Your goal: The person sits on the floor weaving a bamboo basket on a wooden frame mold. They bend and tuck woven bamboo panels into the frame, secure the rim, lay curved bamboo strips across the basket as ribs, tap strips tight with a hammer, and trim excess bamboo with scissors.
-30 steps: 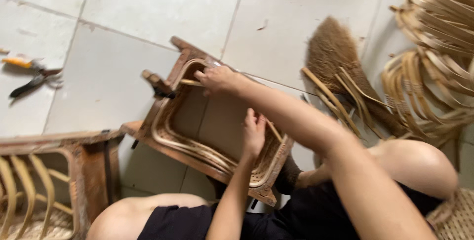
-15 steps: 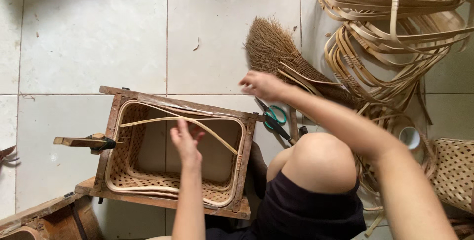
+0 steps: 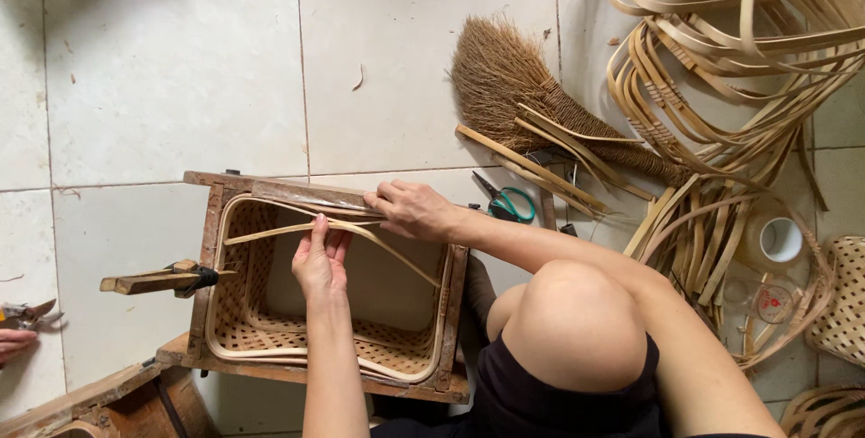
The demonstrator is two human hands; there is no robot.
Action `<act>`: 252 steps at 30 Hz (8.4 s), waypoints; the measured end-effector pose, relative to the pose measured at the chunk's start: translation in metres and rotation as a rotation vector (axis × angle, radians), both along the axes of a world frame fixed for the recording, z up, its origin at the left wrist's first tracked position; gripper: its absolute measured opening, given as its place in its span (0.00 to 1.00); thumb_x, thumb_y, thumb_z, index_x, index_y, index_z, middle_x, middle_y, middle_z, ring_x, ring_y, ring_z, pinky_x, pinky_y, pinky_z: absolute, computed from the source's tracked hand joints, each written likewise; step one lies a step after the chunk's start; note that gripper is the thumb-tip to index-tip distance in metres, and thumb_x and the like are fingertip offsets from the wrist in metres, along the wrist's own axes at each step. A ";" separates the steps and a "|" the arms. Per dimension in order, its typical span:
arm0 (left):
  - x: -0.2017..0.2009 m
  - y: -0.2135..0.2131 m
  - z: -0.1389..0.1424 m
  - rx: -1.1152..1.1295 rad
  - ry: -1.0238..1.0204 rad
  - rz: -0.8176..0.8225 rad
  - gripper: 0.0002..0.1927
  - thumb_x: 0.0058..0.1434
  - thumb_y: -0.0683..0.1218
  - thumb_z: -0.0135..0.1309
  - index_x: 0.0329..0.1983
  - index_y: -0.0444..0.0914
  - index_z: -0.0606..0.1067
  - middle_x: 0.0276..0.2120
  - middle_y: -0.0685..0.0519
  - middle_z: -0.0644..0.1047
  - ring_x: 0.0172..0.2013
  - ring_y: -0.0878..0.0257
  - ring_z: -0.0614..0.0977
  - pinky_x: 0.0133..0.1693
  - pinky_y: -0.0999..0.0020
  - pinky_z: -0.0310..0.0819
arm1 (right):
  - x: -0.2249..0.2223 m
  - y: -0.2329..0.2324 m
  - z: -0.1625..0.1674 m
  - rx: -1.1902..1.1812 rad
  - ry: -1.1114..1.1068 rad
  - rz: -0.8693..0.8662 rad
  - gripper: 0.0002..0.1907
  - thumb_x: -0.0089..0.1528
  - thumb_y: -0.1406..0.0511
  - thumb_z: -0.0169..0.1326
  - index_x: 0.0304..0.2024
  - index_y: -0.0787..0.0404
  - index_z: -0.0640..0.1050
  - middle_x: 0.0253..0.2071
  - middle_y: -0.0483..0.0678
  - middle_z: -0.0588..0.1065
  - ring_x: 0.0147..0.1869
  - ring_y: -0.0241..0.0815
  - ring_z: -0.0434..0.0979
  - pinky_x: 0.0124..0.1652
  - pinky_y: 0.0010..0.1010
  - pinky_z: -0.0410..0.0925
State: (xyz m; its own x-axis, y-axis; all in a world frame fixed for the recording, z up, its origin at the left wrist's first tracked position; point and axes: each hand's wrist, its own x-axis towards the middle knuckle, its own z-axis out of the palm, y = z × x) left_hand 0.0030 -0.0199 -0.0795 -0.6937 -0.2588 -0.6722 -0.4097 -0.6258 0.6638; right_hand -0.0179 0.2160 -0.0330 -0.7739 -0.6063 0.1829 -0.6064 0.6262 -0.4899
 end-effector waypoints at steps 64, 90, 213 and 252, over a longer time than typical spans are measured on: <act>0.202 0.048 0.099 -0.555 0.426 -0.496 0.16 0.77 0.48 0.45 0.57 0.31 0.74 0.33 0.45 0.74 0.34 0.60 0.74 0.38 0.63 0.70 | 0.063 -0.186 0.195 -0.408 0.002 -0.040 0.16 0.75 0.54 0.41 0.41 0.59 0.63 0.22 0.50 0.68 0.21 0.49 0.69 0.22 0.41 0.60; 0.163 0.032 0.032 -0.499 0.212 -0.365 0.12 0.71 0.43 0.43 0.50 0.30 0.71 0.23 0.45 0.77 0.23 0.59 0.80 0.29 0.61 0.74 | 0.000 -0.290 0.035 0.273 -0.175 0.103 0.09 0.60 0.72 0.50 0.41 0.69 0.65 0.26 0.61 0.78 0.30 0.59 0.82 0.25 0.46 0.73; 0.073 -0.022 0.055 -1.709 0.909 -1.071 0.30 0.47 0.60 0.66 0.49 0.39 0.78 0.37 0.54 0.79 0.34 0.55 0.77 0.40 0.60 0.74 | -0.061 0.043 0.116 -0.951 -0.356 -0.542 0.10 0.74 0.62 0.42 0.54 0.58 0.69 0.25 0.37 0.62 0.21 0.27 0.59 0.14 0.19 0.59; -0.164 -0.044 0.038 -1.534 0.643 -0.791 0.12 0.53 0.48 0.71 0.38 0.46 0.81 0.55 0.57 0.81 0.56 0.59 0.80 0.67 0.30 0.54 | -0.130 -0.083 0.029 -0.003 -0.393 -0.527 0.14 0.72 0.64 0.42 0.37 0.71 0.67 0.25 0.68 0.75 0.30 0.71 0.78 0.28 0.56 0.71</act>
